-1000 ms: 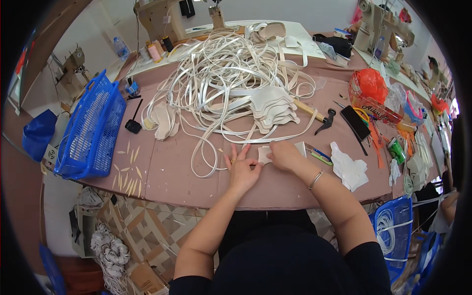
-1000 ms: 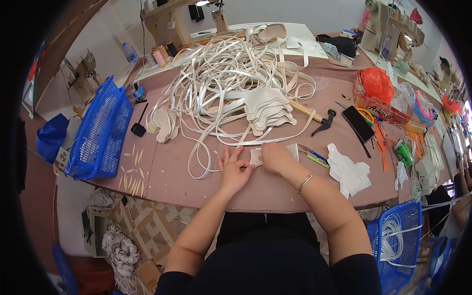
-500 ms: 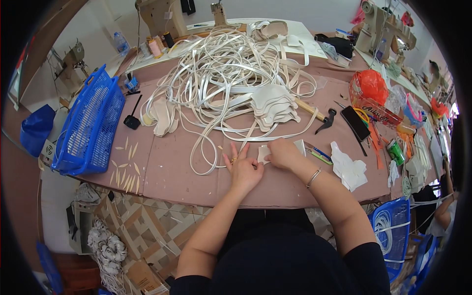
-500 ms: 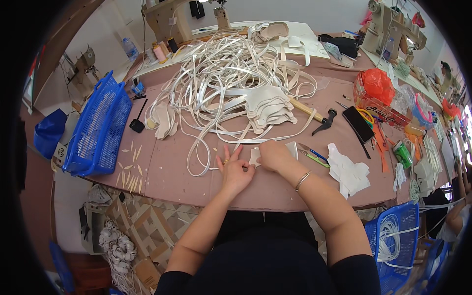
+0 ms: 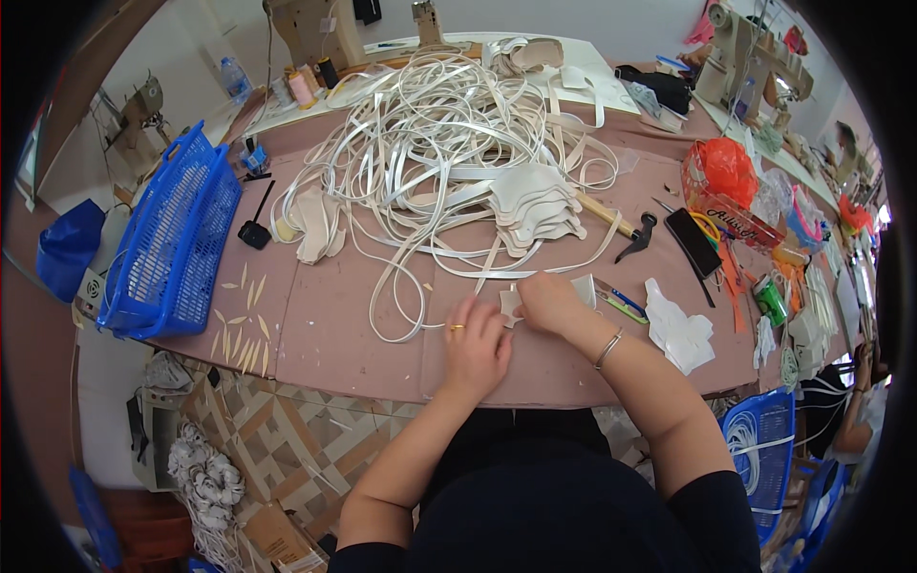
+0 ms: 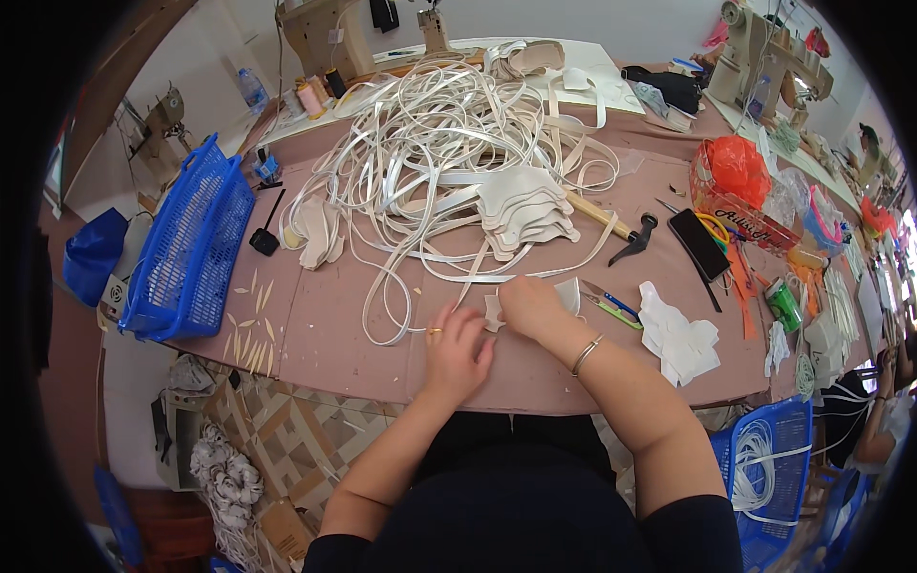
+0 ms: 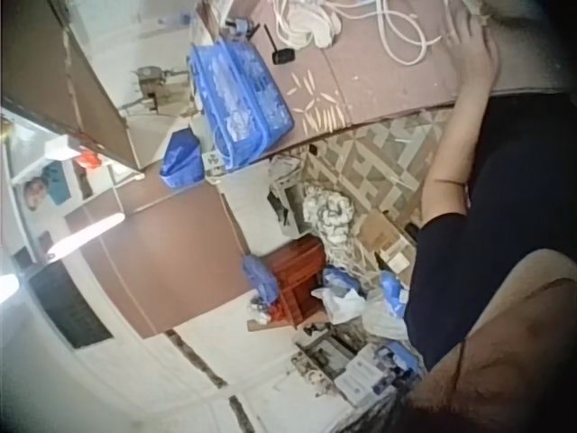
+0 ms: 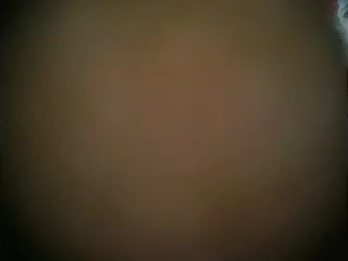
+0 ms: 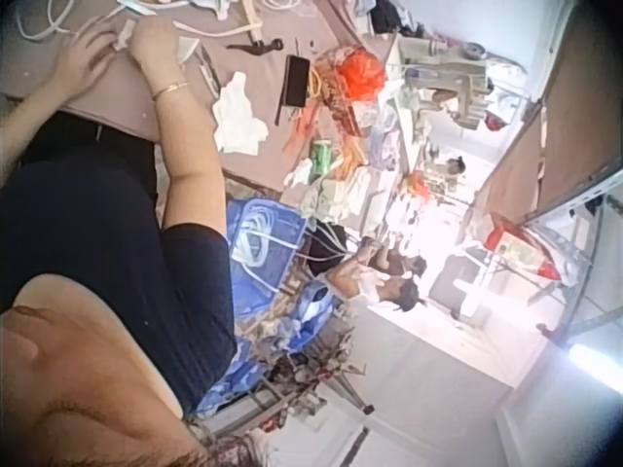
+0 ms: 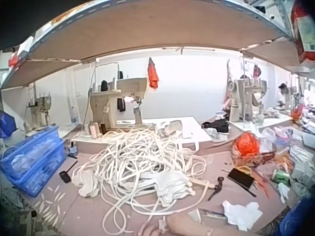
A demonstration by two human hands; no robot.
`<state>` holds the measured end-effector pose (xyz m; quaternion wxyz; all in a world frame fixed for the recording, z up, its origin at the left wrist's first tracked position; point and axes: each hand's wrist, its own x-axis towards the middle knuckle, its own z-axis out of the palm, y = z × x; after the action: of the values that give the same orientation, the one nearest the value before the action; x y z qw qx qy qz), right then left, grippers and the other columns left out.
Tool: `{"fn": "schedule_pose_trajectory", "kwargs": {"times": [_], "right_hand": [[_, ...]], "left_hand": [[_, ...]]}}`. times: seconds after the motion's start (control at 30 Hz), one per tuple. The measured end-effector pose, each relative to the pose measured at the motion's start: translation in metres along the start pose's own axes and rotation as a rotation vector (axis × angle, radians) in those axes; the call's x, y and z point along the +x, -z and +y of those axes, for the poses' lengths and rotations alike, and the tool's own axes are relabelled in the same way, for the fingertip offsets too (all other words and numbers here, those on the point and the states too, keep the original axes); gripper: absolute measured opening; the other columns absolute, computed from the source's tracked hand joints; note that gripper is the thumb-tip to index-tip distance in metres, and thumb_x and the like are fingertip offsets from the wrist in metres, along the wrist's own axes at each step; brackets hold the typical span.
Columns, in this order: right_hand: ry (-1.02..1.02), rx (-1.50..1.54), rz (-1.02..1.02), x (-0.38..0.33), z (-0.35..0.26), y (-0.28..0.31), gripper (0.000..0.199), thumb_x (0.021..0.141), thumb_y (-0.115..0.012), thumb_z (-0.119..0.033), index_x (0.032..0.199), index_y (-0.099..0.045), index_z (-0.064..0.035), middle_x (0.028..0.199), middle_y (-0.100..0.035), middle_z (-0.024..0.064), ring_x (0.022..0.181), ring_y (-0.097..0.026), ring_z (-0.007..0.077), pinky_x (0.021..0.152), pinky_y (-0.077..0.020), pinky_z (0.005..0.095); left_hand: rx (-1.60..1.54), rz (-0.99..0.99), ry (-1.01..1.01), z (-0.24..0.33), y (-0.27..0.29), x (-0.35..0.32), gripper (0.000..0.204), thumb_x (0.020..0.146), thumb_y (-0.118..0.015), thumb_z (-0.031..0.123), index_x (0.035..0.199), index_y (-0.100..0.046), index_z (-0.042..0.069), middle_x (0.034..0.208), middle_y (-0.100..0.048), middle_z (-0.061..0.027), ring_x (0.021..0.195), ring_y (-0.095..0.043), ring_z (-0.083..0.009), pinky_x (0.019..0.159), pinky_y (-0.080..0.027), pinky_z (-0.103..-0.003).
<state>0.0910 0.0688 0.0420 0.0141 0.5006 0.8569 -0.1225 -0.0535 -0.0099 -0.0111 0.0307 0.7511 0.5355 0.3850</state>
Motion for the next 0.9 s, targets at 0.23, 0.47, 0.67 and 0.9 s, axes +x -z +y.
{"fn": "schedule_pose_trajectory", "kwargs": {"times": [0.23, 0.47, 0.67, 0.9], "right_hand": [[-0.032, 0.004, -0.027, -0.001, -0.003, 0.002, 0.026, 0.072, -0.067, -0.024, 0.082, -0.064, 0.0001, 0.081, -0.062, 0.0203, 0.080, -0.062, 0.0324, 0.070, -0.0499, 0.0392], [-0.044, 0.065, 0.005, -0.003, 0.000, -0.001, 0.025, 0.073, -0.065, -0.023, 0.083, -0.064, 0.0002, 0.082, -0.062, 0.0214, 0.082, -0.061, 0.0329, 0.072, -0.0490, 0.0407], [-0.040, 0.034, -0.100, 0.003, 0.001, 0.006, 0.025, 0.074, -0.064, -0.023, 0.085, -0.064, -0.0001, 0.084, -0.063, 0.0201, 0.083, -0.061, 0.0327, 0.073, -0.0489, 0.0396], [-0.015, 0.051, -0.121, 0.005, 0.004, 0.009, 0.026, 0.076, -0.061, -0.023, 0.088, -0.064, -0.0007, 0.087, -0.062, 0.0195, 0.087, -0.060, 0.0333, 0.077, -0.0470, 0.0399]], "left_hand": [[0.245, -0.197, -0.177, 0.010, 0.010, 0.002, 0.037, 0.075, -0.062, 0.027, 0.107, -0.059, 0.009, 0.110, -0.053, -0.0017, 0.122, -0.035, -0.0250, 0.099, -0.019, -0.054], [0.188, -0.233, -0.183, 0.003, 0.010, 0.002, 0.039, 0.077, -0.060, 0.030, 0.109, -0.058, 0.009, 0.111, -0.053, -0.0025, 0.124, -0.033, -0.0248, 0.099, -0.018, -0.055], [0.216, -0.289, -0.200, 0.007, 0.010, 0.013, 0.039, 0.078, -0.060, 0.031, 0.109, -0.058, 0.009, 0.108, -0.052, -0.0048, 0.123, -0.034, -0.0254, 0.099, -0.021, -0.052], [0.018, -0.325, -0.185, -0.006, 0.012, 0.012, 0.043, 0.075, -0.063, 0.032, 0.110, -0.057, 0.007, 0.108, -0.051, -0.0063, 0.121, -0.036, -0.0280, 0.099, -0.022, -0.051]]}}
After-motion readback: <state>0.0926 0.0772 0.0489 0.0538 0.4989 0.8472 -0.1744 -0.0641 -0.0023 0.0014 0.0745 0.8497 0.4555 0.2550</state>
